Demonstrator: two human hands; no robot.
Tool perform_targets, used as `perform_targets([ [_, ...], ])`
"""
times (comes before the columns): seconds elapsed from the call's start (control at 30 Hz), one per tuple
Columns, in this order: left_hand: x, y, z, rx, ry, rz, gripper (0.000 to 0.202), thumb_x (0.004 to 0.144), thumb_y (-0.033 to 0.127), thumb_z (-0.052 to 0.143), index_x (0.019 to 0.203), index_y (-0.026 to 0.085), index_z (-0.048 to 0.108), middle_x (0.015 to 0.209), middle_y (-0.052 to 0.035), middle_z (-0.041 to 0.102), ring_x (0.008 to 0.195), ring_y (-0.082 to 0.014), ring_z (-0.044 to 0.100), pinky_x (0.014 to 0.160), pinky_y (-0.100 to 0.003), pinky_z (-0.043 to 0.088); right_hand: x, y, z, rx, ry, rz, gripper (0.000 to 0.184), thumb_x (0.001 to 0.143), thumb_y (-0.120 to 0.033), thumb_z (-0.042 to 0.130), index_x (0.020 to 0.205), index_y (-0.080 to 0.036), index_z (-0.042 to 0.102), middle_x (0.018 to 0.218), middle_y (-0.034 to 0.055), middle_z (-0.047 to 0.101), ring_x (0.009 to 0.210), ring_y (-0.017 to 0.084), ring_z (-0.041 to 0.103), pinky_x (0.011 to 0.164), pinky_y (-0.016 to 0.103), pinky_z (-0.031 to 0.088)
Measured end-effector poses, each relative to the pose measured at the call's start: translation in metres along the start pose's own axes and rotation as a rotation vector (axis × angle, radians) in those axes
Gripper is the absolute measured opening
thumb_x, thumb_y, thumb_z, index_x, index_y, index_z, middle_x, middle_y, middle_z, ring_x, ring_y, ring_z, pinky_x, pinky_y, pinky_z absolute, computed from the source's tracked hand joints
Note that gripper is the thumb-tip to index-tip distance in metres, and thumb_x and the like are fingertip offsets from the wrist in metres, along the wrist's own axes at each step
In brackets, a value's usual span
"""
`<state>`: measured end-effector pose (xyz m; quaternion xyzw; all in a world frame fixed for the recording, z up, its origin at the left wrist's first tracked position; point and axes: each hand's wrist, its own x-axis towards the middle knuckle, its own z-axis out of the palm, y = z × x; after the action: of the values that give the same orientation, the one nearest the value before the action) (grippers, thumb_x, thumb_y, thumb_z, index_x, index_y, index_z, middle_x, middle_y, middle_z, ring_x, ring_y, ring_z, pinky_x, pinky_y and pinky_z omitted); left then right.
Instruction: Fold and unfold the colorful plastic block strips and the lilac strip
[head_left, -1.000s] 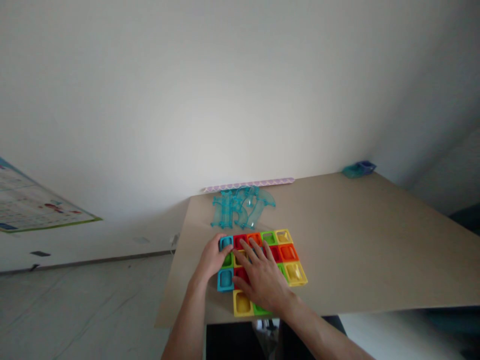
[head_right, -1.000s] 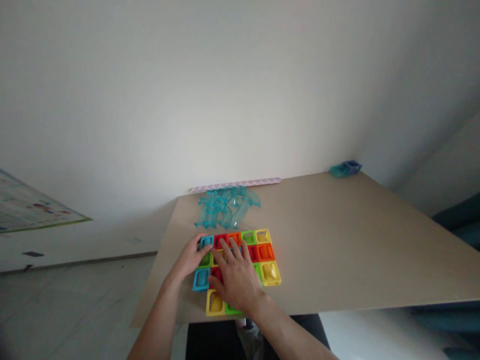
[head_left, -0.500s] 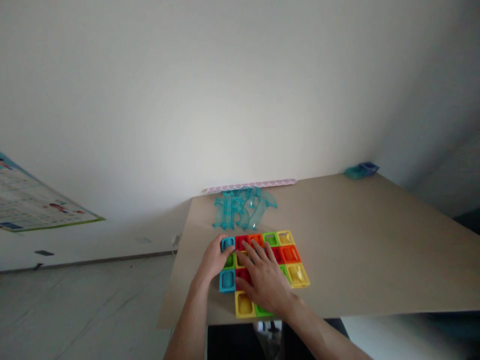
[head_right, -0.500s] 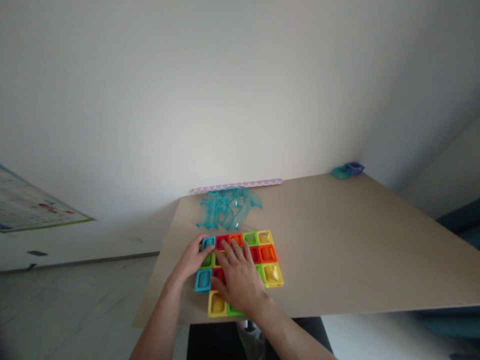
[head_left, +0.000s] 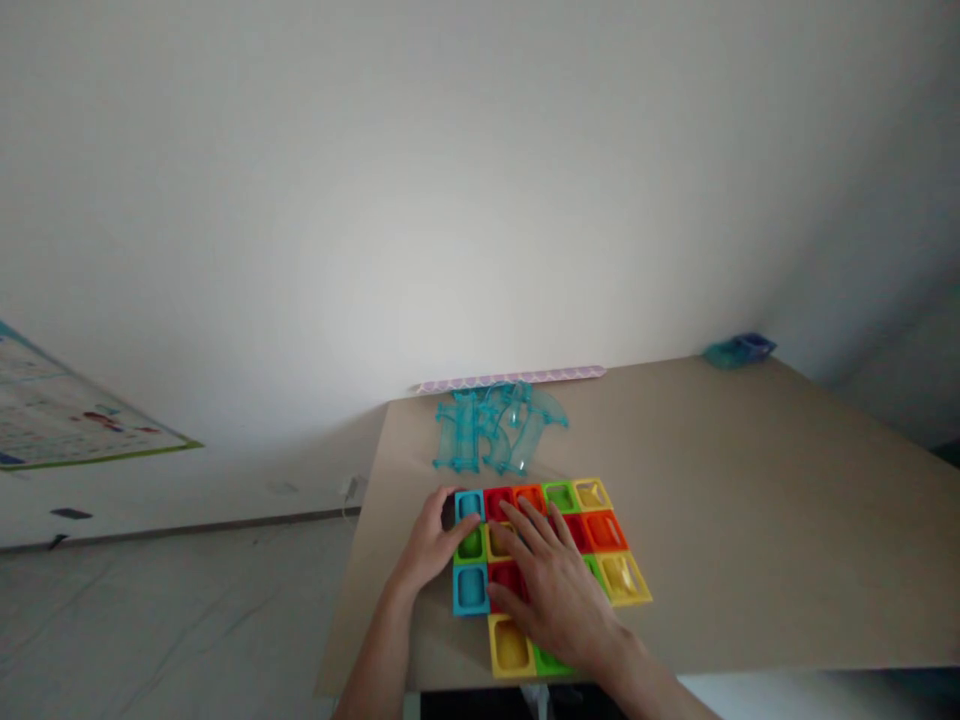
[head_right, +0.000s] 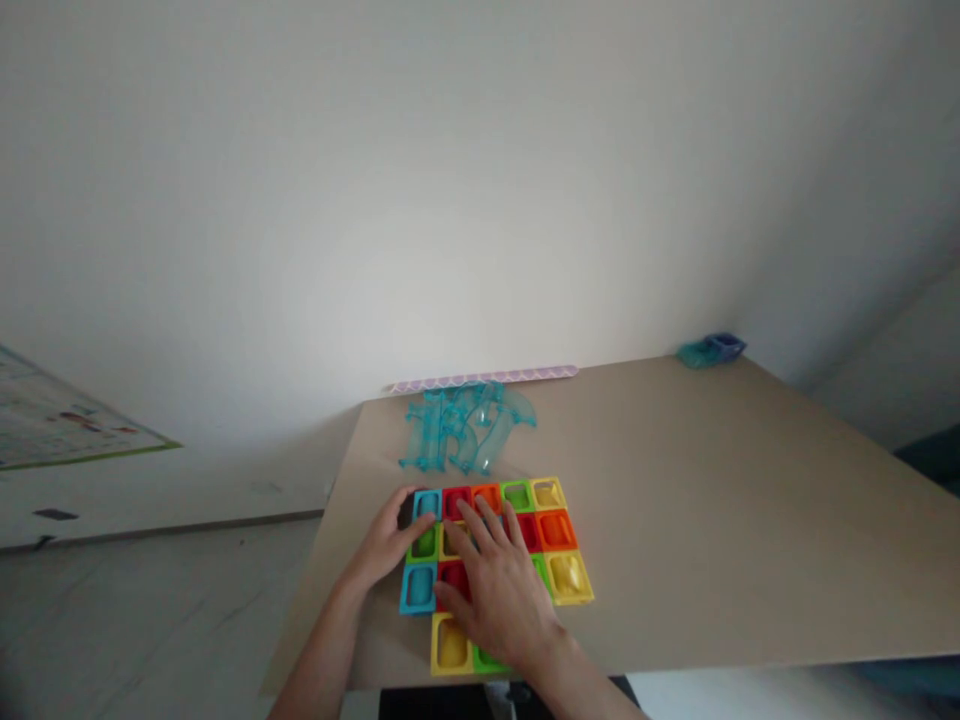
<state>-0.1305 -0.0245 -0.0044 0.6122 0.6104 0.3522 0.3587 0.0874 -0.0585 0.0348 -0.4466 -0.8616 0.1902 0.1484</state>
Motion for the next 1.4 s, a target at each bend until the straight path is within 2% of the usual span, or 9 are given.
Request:
perform_targets([
  [0.17, -0.005, -0.007, -0.003, -0.092, 0.003, 0.022, 0.038, 0.085, 0.044, 0.061, 0.116, 0.022, 0.060, 0.120, -0.0087, 0.064, 0.116, -0.0245, 0.056, 0.104, -0.039, 0.039, 0.000, 0.002, 0.005, 0.014, 0.033, 0.010, 0.057, 0.086, -0.044, 0.059, 0.139, -0.025, 0.047, 0.155, 0.0073, 0.034, 0.144, 0.031, 0.024, 0.118, 0.059, 0.013],
  [0.3, -0.007, -0.006, -0.002, -0.128, 0.031, 0.016, 0.039, 0.084, 0.042, 0.063, 0.117, 0.023, 0.061, 0.121, -0.0083, 0.064, 0.116, -0.0251, 0.056, 0.104, -0.039, 0.039, -0.006, 0.011, 0.005, 0.084, 0.103, 0.067, 0.047, 0.092, -0.034, 0.049, 0.138, -0.021, 0.049, 0.154, 0.0090, 0.036, 0.141, 0.027, 0.033, 0.114, 0.047, 0.034],
  [0.37, -0.008, -0.005, -0.002, -0.141, 0.037, 0.007, 0.039, 0.084, 0.042, 0.063, 0.118, 0.023, 0.061, 0.120, -0.0083, 0.064, 0.115, -0.0255, 0.056, 0.103, -0.039, 0.040, -0.010, 0.019, 0.000, 0.096, 0.138, 0.083, 0.044, 0.094, -0.030, 0.045, 0.136, -0.020, 0.051, 0.152, 0.0088, 0.038, 0.140, 0.026, 0.035, 0.112, 0.043, 0.039],
  [0.6, -0.009, 0.000, -0.002, -0.190, 0.008, -0.034, 0.040, 0.083, 0.042, 0.063, 0.117, 0.021, 0.061, 0.120, -0.0089, 0.066, 0.114, -0.0269, 0.058, 0.102, -0.041, 0.042, -0.020, 0.050, -0.027, -0.001, 0.110, 0.049, 0.049, 0.092, -0.028, 0.049, 0.139, -0.018, 0.050, 0.148, 0.0088, 0.046, 0.143, 0.029, 0.028, 0.116, 0.053, 0.031],
  [0.77, -0.009, -0.003, -0.002, -0.221, -0.004, -0.058, 0.045, 0.082, 0.041, 0.065, 0.122, 0.020, 0.059, 0.126, -0.0102, 0.064, 0.119, -0.0275, 0.057, 0.105, -0.042, 0.041, -0.032, 0.073, -0.030, -0.006, 0.184, 0.007, 0.047, 0.092, -0.025, 0.048, 0.138, -0.020, 0.050, 0.147, 0.0093, 0.047, 0.142, 0.028, 0.030, 0.116, 0.056, 0.027],
  [1.0, -0.006, -0.006, -0.004, -0.186, -0.010, -0.075, 0.047, 0.082, 0.044, 0.066, 0.122, 0.021, 0.060, 0.128, -0.0101, 0.064, 0.121, -0.0282, 0.056, 0.105, -0.042, 0.041, -0.038, 0.095, -0.032, 0.043, 0.257, 0.099, 0.045, 0.094, -0.024, 0.042, 0.137, -0.018, 0.049, 0.144, 0.0122, 0.050, 0.142, 0.030, 0.032, 0.114, 0.058, 0.030],
  [1.17, -0.007, -0.001, -0.004, -0.178, -0.015, -0.058, 0.041, 0.084, 0.041, 0.064, 0.119, 0.021, 0.061, 0.125, -0.0097, 0.066, 0.118, -0.0273, 0.058, 0.103, -0.041, 0.042, -0.030, 0.076, -0.028, 0.019, 0.201, 0.069, 0.047, 0.091, -0.024, 0.047, 0.137, -0.019, 0.051, 0.146, 0.0117, 0.047, 0.143, 0.030, 0.030, 0.116, 0.058, 0.026],
  [1.3, -0.006, 0.004, -0.004, -0.184, -0.016, -0.038, 0.039, 0.084, 0.041, 0.064, 0.117, 0.021, 0.062, 0.120, -0.0087, 0.067, 0.114, -0.0272, 0.060, 0.101, -0.040, 0.043, -0.016, 0.042, -0.028, 0.041, 0.012, 0.019, 0.054, 0.089, -0.028, 0.053, 0.142, -0.025, 0.047, 0.153, 0.0079, 0.038, 0.145, 0.032, 0.021, 0.117, 0.061, 0.017],
  [1.4, -0.005, 0.006, -0.005, -0.177, -0.013, -0.023, 0.037, 0.083, 0.041, 0.064, 0.114, 0.021, 0.063, 0.117, -0.0079, 0.068, 0.111, -0.0265, 0.060, 0.100, -0.038, 0.043, -0.004, 0.023, -0.025, 0.056, -0.100, -0.029, 0.060, 0.089, -0.040, 0.055, 0.146, -0.027, 0.040, 0.158, 0.0091, 0.028, 0.146, 0.036, 0.015, 0.115, 0.065, 0.013],
])
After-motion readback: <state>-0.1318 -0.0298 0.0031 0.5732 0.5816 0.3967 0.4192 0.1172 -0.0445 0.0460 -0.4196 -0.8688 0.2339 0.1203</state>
